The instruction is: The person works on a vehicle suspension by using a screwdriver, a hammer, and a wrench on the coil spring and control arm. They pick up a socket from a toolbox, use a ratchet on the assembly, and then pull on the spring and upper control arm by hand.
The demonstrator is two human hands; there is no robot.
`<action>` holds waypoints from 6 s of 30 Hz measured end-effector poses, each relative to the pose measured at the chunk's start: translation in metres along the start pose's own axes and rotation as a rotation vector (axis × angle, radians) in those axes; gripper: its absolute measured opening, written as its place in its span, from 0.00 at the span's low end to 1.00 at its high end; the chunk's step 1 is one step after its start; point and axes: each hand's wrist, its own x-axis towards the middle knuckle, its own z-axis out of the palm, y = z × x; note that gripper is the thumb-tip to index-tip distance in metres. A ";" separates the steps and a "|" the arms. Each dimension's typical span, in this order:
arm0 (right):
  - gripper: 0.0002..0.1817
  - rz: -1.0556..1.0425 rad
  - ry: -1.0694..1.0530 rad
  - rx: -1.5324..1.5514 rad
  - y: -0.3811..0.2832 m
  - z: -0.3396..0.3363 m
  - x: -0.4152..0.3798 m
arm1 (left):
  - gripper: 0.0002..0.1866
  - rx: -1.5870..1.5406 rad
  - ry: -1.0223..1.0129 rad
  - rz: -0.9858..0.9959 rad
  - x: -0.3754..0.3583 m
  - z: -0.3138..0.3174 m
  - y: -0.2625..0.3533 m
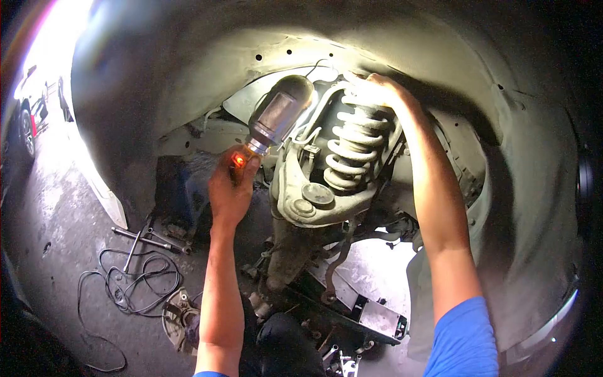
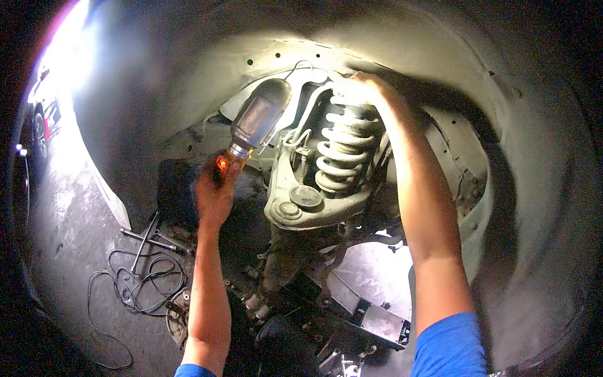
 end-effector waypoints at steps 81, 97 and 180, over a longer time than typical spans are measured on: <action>0.34 0.021 0.106 -0.113 -0.004 -0.004 -0.016 | 0.25 -0.047 -0.005 0.192 0.003 -0.010 0.016; 0.26 0.024 0.122 -0.194 0.004 0.001 -0.008 | 0.24 0.057 -0.073 0.188 0.001 -0.008 0.008; 0.28 0.235 0.822 0.093 -0.028 0.003 -0.081 | 0.23 -0.028 0.023 0.053 -0.006 -0.013 0.038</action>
